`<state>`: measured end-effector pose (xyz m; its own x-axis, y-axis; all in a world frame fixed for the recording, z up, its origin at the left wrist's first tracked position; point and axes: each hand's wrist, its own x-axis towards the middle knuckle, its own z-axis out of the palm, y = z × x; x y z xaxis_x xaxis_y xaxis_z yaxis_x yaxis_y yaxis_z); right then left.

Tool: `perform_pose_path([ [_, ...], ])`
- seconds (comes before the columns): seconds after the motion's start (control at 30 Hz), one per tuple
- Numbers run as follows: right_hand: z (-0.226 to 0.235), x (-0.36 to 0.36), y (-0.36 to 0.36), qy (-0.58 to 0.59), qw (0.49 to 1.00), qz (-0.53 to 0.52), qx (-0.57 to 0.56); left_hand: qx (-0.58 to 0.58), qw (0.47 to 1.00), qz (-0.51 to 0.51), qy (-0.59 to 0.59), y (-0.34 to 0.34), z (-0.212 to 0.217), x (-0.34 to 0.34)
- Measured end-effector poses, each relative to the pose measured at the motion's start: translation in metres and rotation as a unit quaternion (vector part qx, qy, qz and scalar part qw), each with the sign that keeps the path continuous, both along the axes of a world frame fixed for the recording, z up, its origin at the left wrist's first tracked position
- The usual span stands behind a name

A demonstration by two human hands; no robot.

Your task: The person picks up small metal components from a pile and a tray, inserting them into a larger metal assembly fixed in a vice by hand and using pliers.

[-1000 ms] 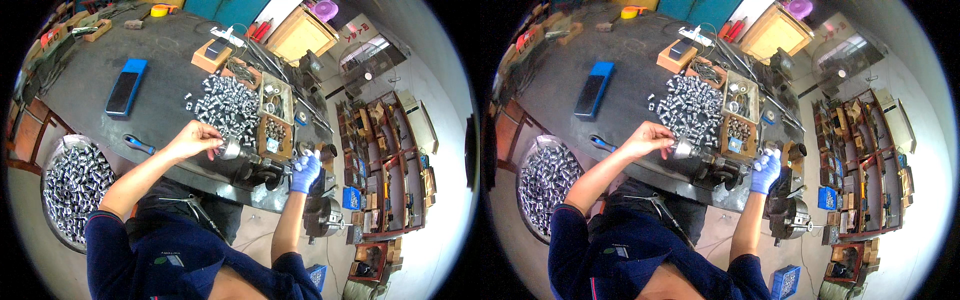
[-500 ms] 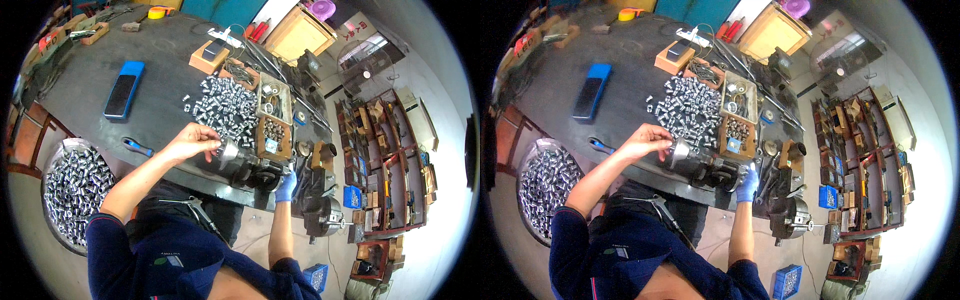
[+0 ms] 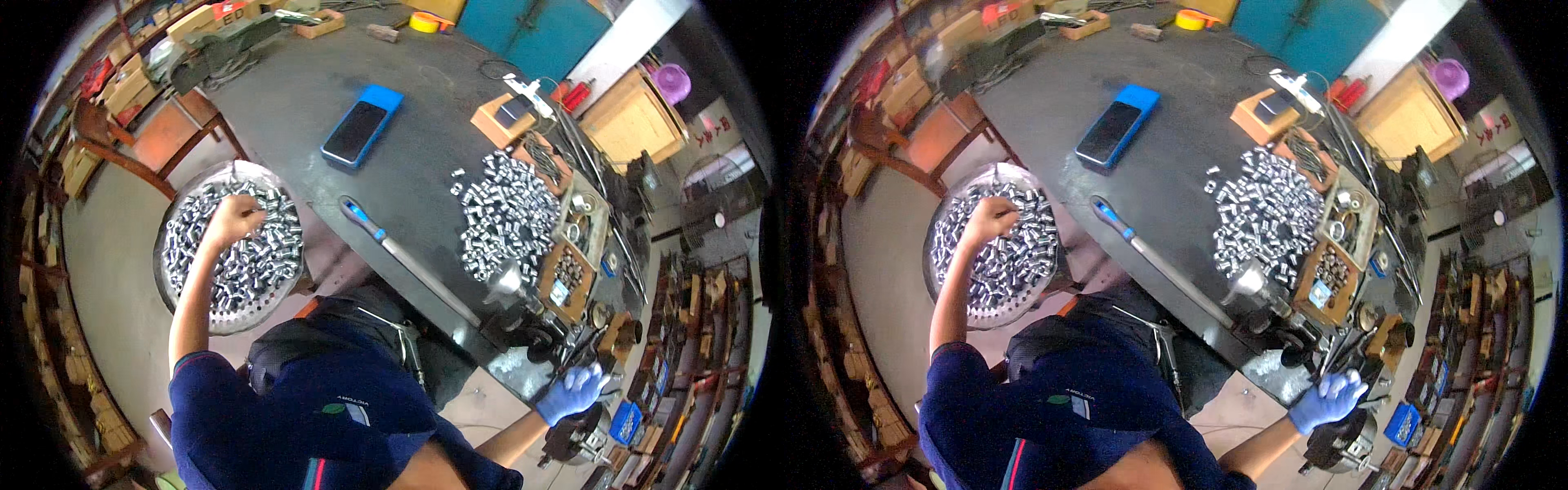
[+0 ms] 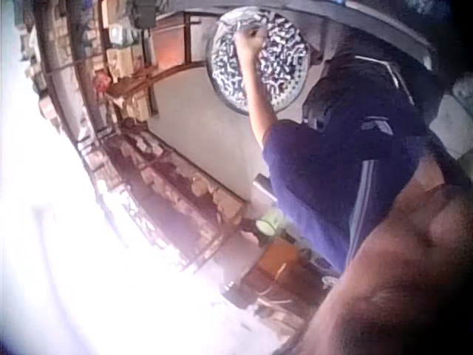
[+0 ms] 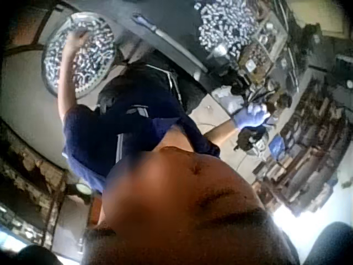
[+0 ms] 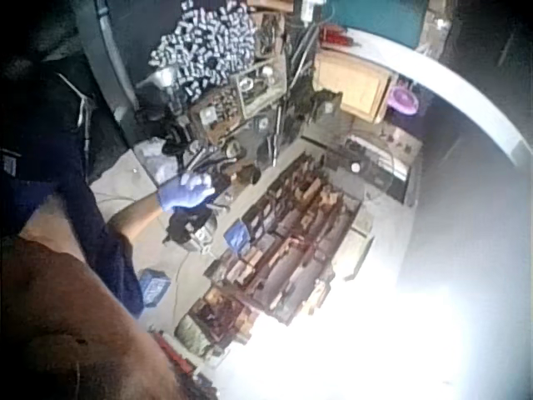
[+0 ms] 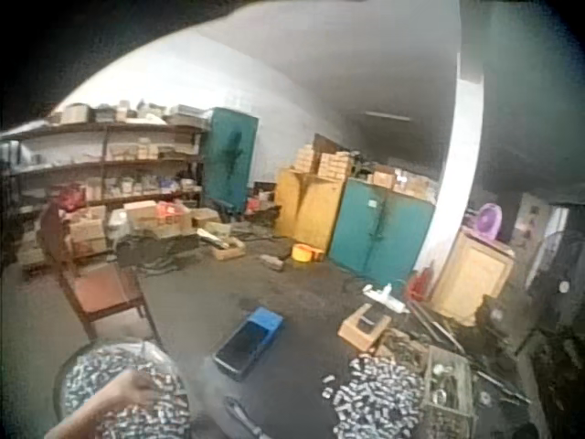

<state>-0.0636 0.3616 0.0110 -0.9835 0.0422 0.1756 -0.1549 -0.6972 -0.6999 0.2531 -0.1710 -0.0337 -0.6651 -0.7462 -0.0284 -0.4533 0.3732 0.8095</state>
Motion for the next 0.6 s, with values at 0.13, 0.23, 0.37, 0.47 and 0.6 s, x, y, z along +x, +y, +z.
perform_pose_path([
  [0.13,-0.047,0.007,0.022,-0.017,0.995,0.091,0.038,-0.333,0.887,0.079,-0.311,-0.007,0.004,0.055],
  [0.23,-0.080,0.001,0.026,-0.099,0.991,0.085,0.010,-0.324,0.893,0.114,-0.291,-0.006,0.025,0.027],
  [0.37,-0.085,-0.014,0.002,-0.145,0.987,0.043,0.061,-0.282,0.950,-0.018,-0.135,0.020,0.036,-0.064],
  [0.47,-0.085,-0.018,-0.001,-0.130,0.989,0.061,0.045,-0.266,0.949,-0.167,-0.015,0.053,0.027,-0.159],
  [0.6,-0.095,-0.017,0.013,-0.176,0.984,0.015,0.020,-0.289,0.927,-0.235,0.041,0.084,-0.001,-0.289],
])
